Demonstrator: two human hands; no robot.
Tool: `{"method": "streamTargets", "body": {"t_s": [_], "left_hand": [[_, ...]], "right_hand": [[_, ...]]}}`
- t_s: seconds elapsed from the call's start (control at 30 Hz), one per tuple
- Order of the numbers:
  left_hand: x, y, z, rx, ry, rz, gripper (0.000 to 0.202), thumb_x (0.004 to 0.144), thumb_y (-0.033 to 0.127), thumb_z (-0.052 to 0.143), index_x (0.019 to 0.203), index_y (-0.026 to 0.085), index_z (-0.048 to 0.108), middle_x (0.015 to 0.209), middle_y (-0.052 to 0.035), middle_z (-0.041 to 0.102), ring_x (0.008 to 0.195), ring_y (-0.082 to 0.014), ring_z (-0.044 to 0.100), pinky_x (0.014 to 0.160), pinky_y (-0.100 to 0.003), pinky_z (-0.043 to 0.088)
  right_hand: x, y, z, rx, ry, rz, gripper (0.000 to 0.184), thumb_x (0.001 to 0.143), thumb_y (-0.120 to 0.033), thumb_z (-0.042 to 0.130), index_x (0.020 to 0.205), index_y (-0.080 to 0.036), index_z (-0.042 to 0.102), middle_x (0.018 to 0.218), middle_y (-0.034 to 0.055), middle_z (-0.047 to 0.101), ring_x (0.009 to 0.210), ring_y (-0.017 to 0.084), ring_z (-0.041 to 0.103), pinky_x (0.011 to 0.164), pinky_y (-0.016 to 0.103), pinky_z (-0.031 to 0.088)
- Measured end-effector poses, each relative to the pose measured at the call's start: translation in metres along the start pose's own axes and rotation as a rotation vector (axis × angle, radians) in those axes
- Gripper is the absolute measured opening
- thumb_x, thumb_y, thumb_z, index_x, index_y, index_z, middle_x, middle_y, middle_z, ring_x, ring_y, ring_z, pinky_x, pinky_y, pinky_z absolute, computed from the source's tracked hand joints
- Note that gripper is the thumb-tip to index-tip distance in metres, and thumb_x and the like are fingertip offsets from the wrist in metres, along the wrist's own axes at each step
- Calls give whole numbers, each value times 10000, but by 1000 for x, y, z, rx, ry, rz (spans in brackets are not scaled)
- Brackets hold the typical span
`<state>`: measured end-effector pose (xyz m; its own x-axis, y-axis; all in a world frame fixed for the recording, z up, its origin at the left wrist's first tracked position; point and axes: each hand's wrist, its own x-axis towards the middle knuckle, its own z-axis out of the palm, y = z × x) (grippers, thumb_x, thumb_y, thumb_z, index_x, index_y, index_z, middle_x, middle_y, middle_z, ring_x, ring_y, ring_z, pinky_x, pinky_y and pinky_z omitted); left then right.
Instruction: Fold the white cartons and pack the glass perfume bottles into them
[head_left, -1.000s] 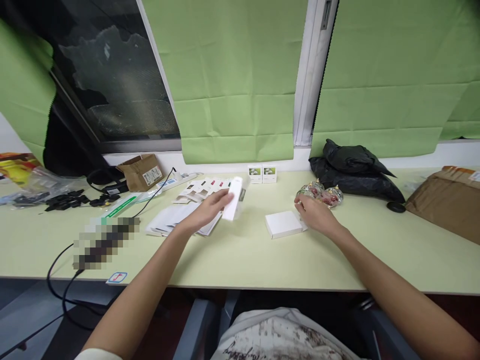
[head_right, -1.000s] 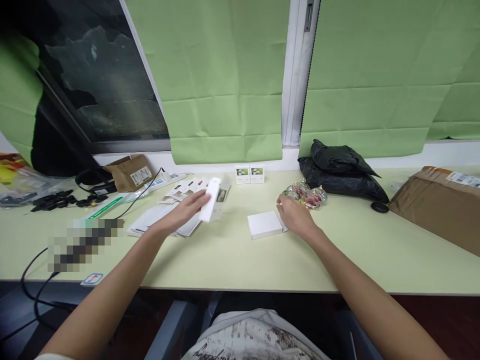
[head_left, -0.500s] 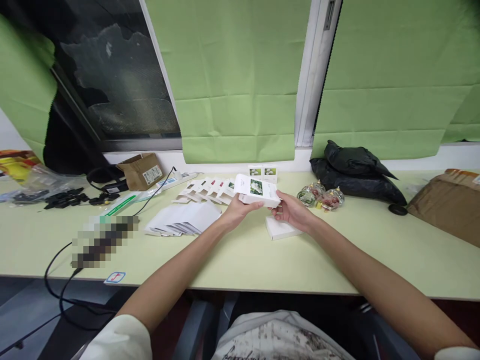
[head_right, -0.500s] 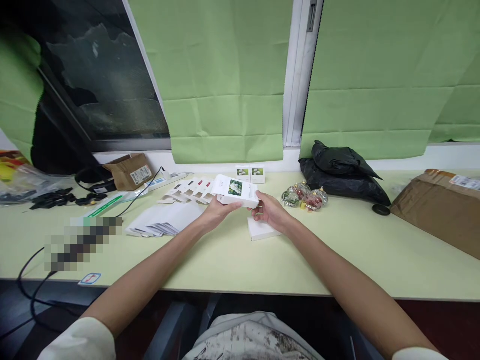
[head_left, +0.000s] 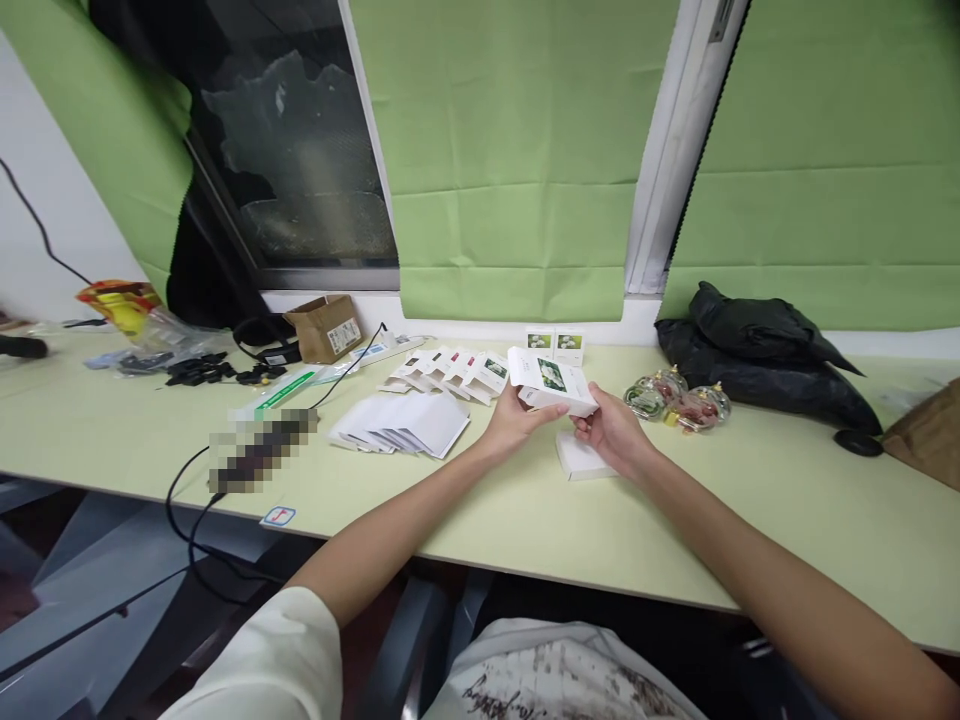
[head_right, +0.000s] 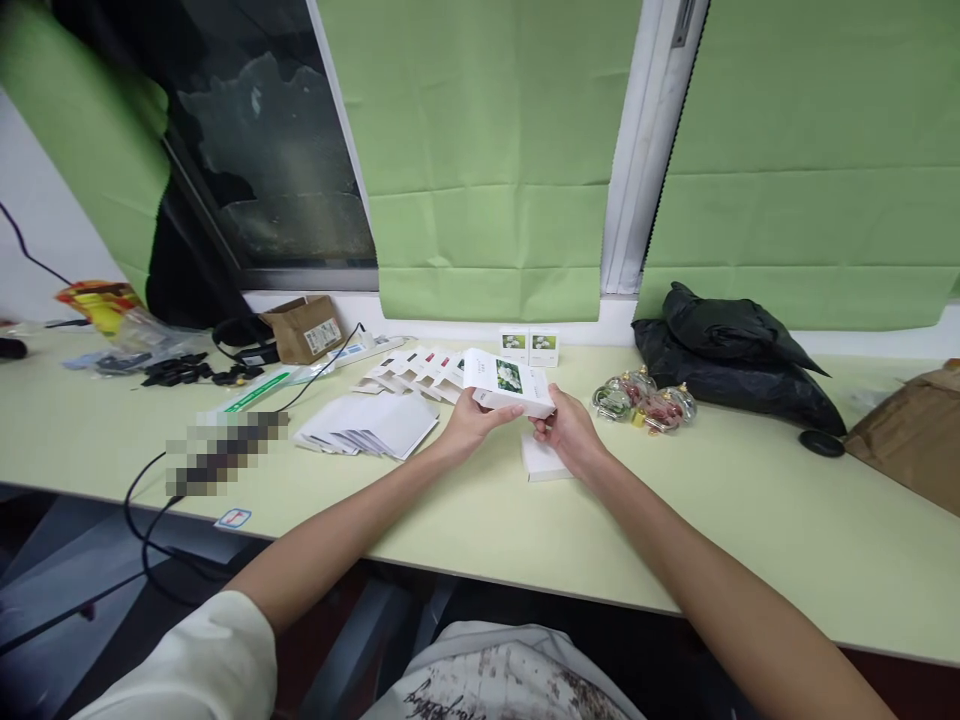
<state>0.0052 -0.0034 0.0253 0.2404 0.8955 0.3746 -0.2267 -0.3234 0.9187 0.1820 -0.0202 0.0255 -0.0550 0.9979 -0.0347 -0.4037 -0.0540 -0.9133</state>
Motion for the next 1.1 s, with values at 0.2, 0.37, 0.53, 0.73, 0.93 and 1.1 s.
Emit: {"method": "streamTargets", "body": {"t_s": [0.2, 0.37, 0.53, 0.73, 0.93, 1.1], "left_hand": [[-1, 0, 0, -94, 3, -43, 617, 661, 350, 973, 1143, 160, 638, 1293, -153, 728, 1230, -318, 681, 1102, -510, 502], [-1, -1, 1, -245, -36, -110, 629, 670, 358, 966, 1178, 159, 653, 1270, -142, 731, 1200, -296, 687, 1126, -504, 492], [-2, 5, -2, -288, -66, -159, 594, 670, 314, 969, 1173, 156, 696, 1285, -135, 729, 1216, -282, 675, 1167, -508, 461], [-1, 6, -9, -331, -97, -221, 622, 686, 229, 957, 1246, 190, 688, 1329, -115, 721, 1239, -272, 671, 1189, -524, 448], [0, 3, -14, -343, -125, -264, 660, 719, 199, 935, 1314, 196, 650, 1395, -128, 684, 1272, -272, 658, 1198, -514, 451], [0, 2, -16, -367, -127, -273, 599, 755, 177, 909, 1304, 189, 668, 1378, -112, 698, 1286, -253, 651, 1226, -483, 432]], "right_hand": [[-3, 0, 2, 32, 4, -5, 248, 966, -462, 630, 957, -216, 656, 703, 18, 574, 565, 142, 472, 477, 273, 414], [-3, 1, 0, -39, 31, -88, 244, 923, -444, 678, 898, -201, 678, 668, 22, 589, 550, 135, 476, 468, 263, 434], [-2, -4, -6, -89, 22, -112, 310, 895, -476, 702, 965, -175, 719, 720, 49, 663, 568, 149, 531, 483, 286, 506], [0, -10, -9, -55, -32, -85, 279, 870, -449, 735, 940, -180, 706, 760, 34, 680, 593, 143, 571, 510, 278, 547], [-2, -10, -8, -172, -2, -123, 235, 891, -423, 681, 884, -189, 661, 734, 29, 657, 589, 156, 588, 517, 303, 579], [-4, -9, -5, -222, -16, -175, 240, 914, -438, 643, 885, -199, 641, 752, 33, 658, 587, 152, 586, 515, 304, 587]]}}
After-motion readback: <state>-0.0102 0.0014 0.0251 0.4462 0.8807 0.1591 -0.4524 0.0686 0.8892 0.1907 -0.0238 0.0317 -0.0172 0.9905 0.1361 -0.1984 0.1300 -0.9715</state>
